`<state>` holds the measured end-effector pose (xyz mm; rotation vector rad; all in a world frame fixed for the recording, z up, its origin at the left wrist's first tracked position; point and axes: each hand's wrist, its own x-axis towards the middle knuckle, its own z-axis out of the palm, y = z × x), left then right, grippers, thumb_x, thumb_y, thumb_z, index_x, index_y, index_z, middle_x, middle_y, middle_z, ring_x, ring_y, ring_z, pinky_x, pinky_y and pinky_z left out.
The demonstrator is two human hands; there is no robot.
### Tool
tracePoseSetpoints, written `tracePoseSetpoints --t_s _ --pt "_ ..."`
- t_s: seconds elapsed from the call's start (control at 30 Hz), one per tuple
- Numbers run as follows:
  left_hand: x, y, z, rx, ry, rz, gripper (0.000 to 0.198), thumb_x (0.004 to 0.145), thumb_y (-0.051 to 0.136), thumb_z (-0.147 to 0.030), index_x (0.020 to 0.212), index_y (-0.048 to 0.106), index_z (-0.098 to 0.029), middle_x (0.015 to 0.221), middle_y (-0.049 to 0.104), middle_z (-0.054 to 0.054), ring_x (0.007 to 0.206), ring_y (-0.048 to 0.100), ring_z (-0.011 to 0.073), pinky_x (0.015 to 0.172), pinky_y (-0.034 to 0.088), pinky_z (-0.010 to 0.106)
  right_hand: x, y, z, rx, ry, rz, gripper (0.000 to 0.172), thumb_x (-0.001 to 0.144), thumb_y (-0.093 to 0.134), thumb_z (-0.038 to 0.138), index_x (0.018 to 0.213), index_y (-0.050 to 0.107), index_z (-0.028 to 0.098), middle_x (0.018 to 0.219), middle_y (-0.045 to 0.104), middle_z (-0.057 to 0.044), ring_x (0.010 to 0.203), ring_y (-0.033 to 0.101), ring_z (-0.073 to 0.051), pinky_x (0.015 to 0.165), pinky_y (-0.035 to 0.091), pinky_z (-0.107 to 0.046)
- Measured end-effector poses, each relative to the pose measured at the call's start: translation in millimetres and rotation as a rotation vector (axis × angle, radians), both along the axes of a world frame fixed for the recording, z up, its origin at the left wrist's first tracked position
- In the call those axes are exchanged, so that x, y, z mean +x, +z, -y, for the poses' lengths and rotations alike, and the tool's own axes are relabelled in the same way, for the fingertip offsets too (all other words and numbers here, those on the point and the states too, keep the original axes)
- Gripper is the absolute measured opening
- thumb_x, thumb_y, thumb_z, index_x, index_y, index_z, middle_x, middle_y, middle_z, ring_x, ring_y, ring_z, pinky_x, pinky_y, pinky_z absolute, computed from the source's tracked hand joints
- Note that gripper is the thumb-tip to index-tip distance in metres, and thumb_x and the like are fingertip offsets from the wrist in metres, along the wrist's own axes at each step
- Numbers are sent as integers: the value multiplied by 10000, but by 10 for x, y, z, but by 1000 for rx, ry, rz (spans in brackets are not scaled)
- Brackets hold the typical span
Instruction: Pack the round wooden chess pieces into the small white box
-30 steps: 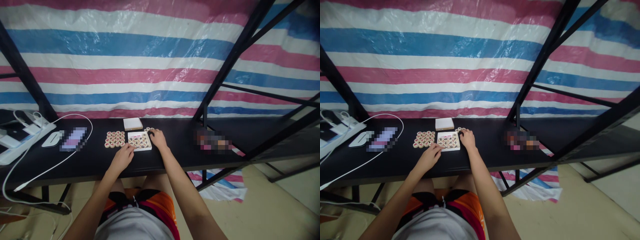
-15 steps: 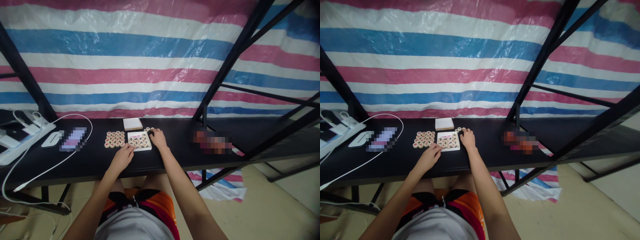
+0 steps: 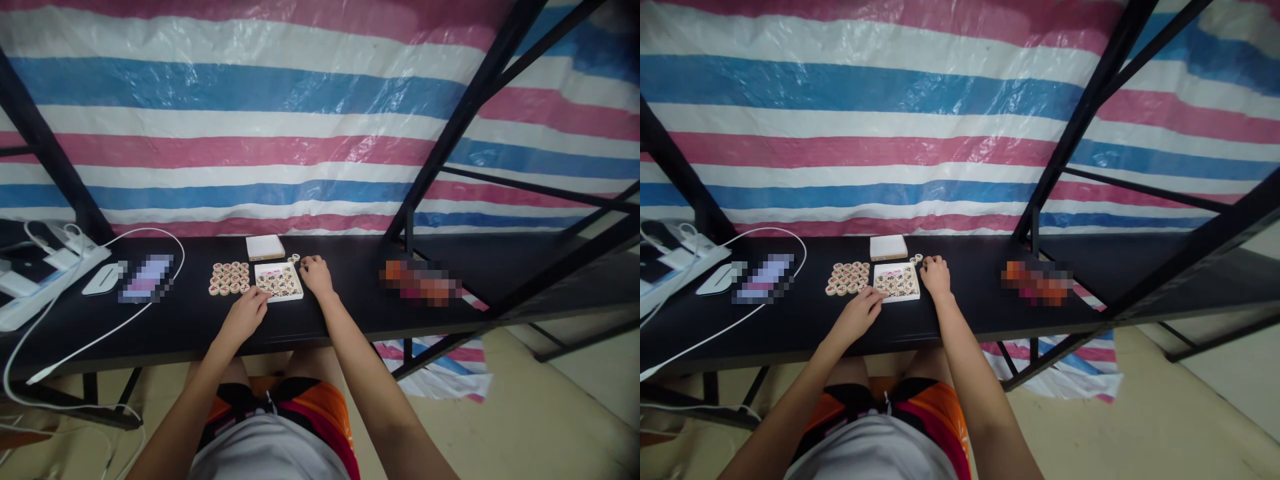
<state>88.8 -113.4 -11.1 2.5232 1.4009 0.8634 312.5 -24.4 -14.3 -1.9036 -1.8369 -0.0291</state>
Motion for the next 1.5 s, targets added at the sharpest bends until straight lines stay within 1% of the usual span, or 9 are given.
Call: tracePoseSetpoints --t_s 0.17,0.23,0.3,0.4,0.53,0.73,0.97,1.23,1.5 --pt "-3 7 2 -9 -3 5 273 902 421 -176 1055 647 -194 982 595 50 900 613 165 821 498 286 -4 -7 5 0 -10 1 185 858 470 208 979 610 199 988 604 -105 910 544 -231 745 413 -304" --pt "-2 14 5 -9 -2 8 272 902 422 -177 1050 650 -193 978 595 51 899 613 165 822 497 286 1 -16 -7 33 7 -30 167 856 471 204 957 604 196 960 612 -97 894 546 -221 740 409 -295" --pt "2 21 8 -9 -1 11 274 901 422 -175 1047 653 -193 974 596 50 901 611 162 831 494 283 6 -23 -26 95 48 -91 147 853 478 204 935 599 195 940 619 -85 883 545 -211 753 407 -292" --pt "6 26 11 -11 2 8 277 901 422 -175 1049 654 -197 978 597 48 904 607 159 832 489 278 6 -26 -55 187 148 -209 117 851 492 235 901 590 195 904 628 -67 847 544 -202 772 408 -301" --pt "8 25 11 -23 8 -4 274 904 421 -179 1053 651 -193 984 596 49 912 606 164 834 485 282 -20 -7 -55 242 247 -331 116 840 510 293 848 585 205 872 641 -49 800 546 -192 765 412 -307" --pt "2 13 6 -17 1 -4 271 908 417 -181 1054 645 -196 988 594 45 922 601 161 835 479 274 -83 33 -13 190 325 -431 106 799 552 318 818 587 220 878 663 -23 787 566 -178 775 422 -308" --pt "-1 -4 -7 -26 -2 4 266 904 427 -177 1050 648 -190 988 597 49 922 601 164 847 479 283 -86 34 -16 148 333 -530 132 769 565 342 795 595 216 858 665 -16 749 581 -160 749 437 -291" --pt "-2 -8 -9 -12 -4 9 268 909 418 -183 1051 645 -197 988 596 46 921 601 158 844 478 278 -95 36 -11 147 358 -559 144 758 561 341 806 605 213 867 665 -20 718 575 -146 739 444 -283" --pt "-5 -22 -15 -15 -2 10 270 912 417 -186 1055 646 -194 981 592 47 917 600 159 839 479 281 -98 25 -15 138 353 -553 148 757 560 350 806 602 216 868 658 -18 704 566 -144 733 440 -284"
